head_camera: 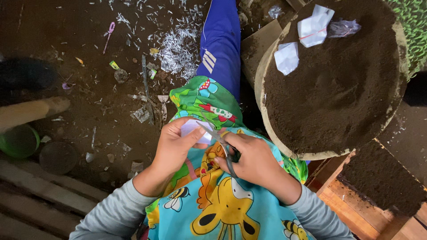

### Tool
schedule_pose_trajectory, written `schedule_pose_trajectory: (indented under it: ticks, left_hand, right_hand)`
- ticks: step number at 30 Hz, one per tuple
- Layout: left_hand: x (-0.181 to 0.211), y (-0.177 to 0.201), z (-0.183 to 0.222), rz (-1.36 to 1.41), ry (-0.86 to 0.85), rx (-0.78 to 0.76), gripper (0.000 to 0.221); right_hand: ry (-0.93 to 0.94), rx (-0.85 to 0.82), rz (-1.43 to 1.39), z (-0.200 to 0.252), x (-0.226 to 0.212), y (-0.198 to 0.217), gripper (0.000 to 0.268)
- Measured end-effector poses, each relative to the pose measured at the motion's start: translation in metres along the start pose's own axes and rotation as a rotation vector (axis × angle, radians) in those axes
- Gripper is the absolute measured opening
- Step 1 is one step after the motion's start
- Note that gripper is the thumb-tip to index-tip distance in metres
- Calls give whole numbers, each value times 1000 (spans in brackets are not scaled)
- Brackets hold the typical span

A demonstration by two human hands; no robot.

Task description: The person cuts small white plastic pouches using scissors and places them into a bucket of soil, using the tool to press the items into the dirt.

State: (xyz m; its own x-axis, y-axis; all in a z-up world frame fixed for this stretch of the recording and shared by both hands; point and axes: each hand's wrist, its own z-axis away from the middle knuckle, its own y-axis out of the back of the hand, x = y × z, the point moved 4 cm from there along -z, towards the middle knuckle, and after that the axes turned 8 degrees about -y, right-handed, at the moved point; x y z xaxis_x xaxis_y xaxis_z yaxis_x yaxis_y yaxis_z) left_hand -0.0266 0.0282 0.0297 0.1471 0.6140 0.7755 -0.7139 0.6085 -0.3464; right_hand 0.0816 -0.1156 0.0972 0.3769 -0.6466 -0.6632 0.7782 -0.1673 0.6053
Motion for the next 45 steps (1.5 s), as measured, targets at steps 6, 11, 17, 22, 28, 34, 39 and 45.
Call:
schedule_pose_trajectory:
  ticks: [6, 11, 17, 22, 28, 34, 39, 45]
  left_hand:
    - [1, 3, 2, -16, -40, 0, 10]
    - [0, 5, 3, -33, -56, 15, 12]
    - [20, 2, 6, -101, -90, 24, 13]
    - [56, -17, 20, -77, -81, 31, 12]
    - [56, -15, 19, -80, -104, 22, 13]
    - [38, -3, 8, -79, -119, 6, 12]
    - [49, -7, 13, -88, -129, -3, 12]
    - [17, 10, -2, -86, -143, -6, 11]
  right_hand:
    - [2, 36, -3, 0, 11, -9, 30]
    - [-11, 38, 13, 0, 12, -12, 28]
    - [34, 61, 34, -5, 5, -14, 29]
    - [46, 79, 39, -7, 9, -17, 23]
    - [56, 54, 24, -10, -3, -12, 33]
    - [76, 105, 71, -13, 4, -17, 26]
    - [66, 49, 18, -15, -9, -12, 35]
    - [51, 76, 17, -16, 1, -21, 31]
